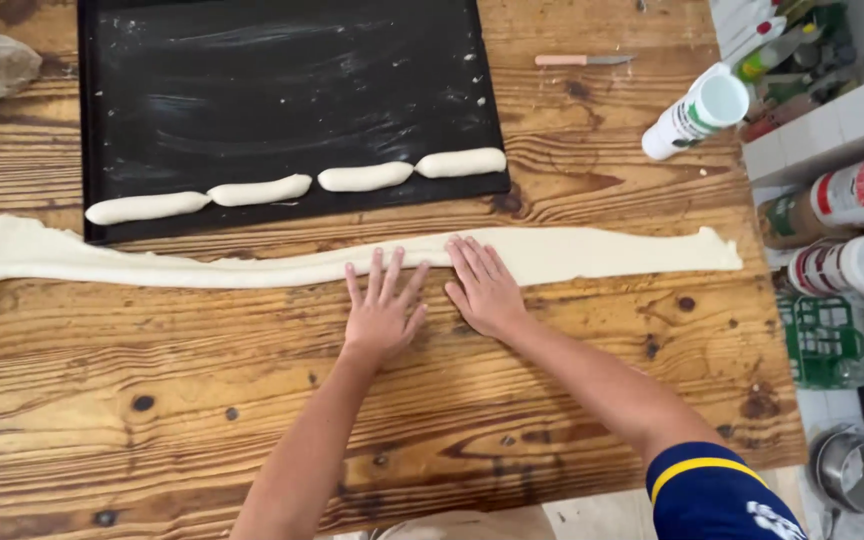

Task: Rolling, cutting, and shaping dough into buns on a wooden workbench

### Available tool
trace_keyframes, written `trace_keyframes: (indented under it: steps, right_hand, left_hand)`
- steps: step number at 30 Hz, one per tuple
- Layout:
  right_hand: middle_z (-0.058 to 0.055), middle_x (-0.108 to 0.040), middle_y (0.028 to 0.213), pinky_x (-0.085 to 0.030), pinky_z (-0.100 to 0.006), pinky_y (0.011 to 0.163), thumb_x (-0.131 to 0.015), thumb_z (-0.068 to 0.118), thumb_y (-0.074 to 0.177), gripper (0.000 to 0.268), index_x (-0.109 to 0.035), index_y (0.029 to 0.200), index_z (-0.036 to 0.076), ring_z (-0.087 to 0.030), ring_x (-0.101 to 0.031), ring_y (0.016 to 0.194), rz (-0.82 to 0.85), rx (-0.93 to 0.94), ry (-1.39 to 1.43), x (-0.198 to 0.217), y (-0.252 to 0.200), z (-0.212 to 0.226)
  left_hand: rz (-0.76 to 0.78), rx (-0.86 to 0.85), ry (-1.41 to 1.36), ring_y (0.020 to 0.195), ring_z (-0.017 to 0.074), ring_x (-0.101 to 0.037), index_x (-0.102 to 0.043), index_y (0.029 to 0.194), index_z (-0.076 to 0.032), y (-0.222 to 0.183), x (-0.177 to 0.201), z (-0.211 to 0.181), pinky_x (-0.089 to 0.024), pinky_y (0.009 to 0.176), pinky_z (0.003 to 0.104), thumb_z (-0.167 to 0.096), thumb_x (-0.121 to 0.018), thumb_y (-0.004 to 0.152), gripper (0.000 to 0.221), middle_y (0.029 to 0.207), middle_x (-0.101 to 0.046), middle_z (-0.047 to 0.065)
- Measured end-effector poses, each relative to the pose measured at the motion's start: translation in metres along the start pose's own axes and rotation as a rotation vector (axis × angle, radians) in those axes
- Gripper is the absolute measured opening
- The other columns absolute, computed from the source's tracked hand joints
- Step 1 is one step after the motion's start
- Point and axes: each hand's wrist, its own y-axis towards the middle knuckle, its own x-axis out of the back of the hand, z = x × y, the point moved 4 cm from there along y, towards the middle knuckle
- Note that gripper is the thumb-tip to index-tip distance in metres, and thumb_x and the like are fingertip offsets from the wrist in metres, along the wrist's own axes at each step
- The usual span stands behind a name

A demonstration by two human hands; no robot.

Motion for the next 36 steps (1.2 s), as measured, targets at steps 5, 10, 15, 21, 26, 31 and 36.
trace_keyframes:
  steps: [5,10,15,21,26,31,36]
  right_hand:
    - [-0.025,-0.020,0.169,-0.014,-0.062,0.124,-0.031,0.052,0.108,0.078,-0.014,0.165,0.002,-0.041,-0.016,0.157,-0.080,-0.238,-0.150,0.019,0.016,-0.053]
    - [-0.022,-0.038,0.161,-0.022,-0.062,0.121,-0.039,0.045,0.107,0.071,-0.028,0.162,0.001,-0.037,-0.035,0.150,0.050,0.062,-0.114,0.001,-0.046,-0.008]
    - [-0.030,-0.032,0.162,-0.022,-0.064,0.119,-0.053,0.044,0.101,0.083,-0.023,0.162,-0.003,-0.046,-0.032,0.150,-0.136,-0.085,-0.147,0.017,0.006,-0.114]
    - [-0.021,-0.037,0.163,-0.022,-0.059,0.122,-0.042,0.042,0.106,0.071,-0.027,0.162,0.002,-0.040,-0.037,0.149,-0.087,0.007,-0.111,0.039,-0.046,-0.070]
    - [-0.030,-0.049,0.150,-0.029,-0.059,0.118,-0.025,0.057,0.107,0.079,-0.040,0.155,-0.004,-0.047,-0.046,0.140,-0.027,0.081,-0.231,0.025,-0.028,-0.151]
    - [-0.024,-0.029,0.166,-0.018,-0.059,0.123,-0.018,0.049,0.111,0.072,-0.023,0.164,0.001,-0.044,-0.029,0.152,0.005,-0.120,-0.179,0.072,-0.031,-0.127]
    - [-0.024,-0.032,0.165,-0.020,-0.058,0.122,-0.023,0.054,0.108,0.076,-0.025,0.163,0.002,-0.044,-0.032,0.150,0.116,-0.048,-0.163,0.051,-0.062,-0.158]
  left_hand:
    - [-0.128,0.139,-0.008,0.156,0.0441,-0.014,-0.024,0.164,-0.036,0.020,-0.003,-0.016,-0.007,0.114,0.081,-0.059,-0.038,0.098,0.071,0.168,-0.024,0.016]
    - [-0.382,-0.105,0.033,0.153,0.0344,-0.031,-0.036,0.161,-0.035,0.022,-0.003,-0.050,-0.021,0.118,0.071,-0.060,-0.039,0.096,0.070,0.165,-0.035,0.008]
    - [-0.338,0.042,0.045,0.154,0.0352,-0.028,-0.033,0.162,-0.038,0.045,-0.002,-0.056,-0.017,0.118,0.073,-0.060,-0.038,0.097,0.069,0.168,-0.031,0.007]
    - [-0.495,-0.093,-0.036,0.154,0.0283,-0.031,-0.037,0.160,-0.035,0.057,-0.003,-0.089,-0.015,0.120,0.070,-0.061,-0.031,0.095,0.070,0.165,-0.037,0.005]
    - [-0.441,0.006,-0.005,0.152,0.0317,-0.031,-0.040,0.158,-0.037,0.081,-0.007,-0.097,-0.016,0.118,0.073,-0.061,-0.035,0.096,0.067,0.164,-0.036,0.004]
    - [-0.218,-0.059,-0.091,0.154,0.0352,-0.027,-0.032,0.162,-0.032,0.096,-0.006,-0.114,-0.016,0.118,0.073,-0.065,-0.039,0.096,0.075,0.165,-0.032,0.007]
    - [-0.432,-0.053,-0.020,0.148,0.0370,-0.036,-0.031,0.163,-0.033,0.105,-0.013,-0.122,-0.019,0.116,0.071,-0.058,-0.034,0.097,0.070,0.159,-0.042,0.009]
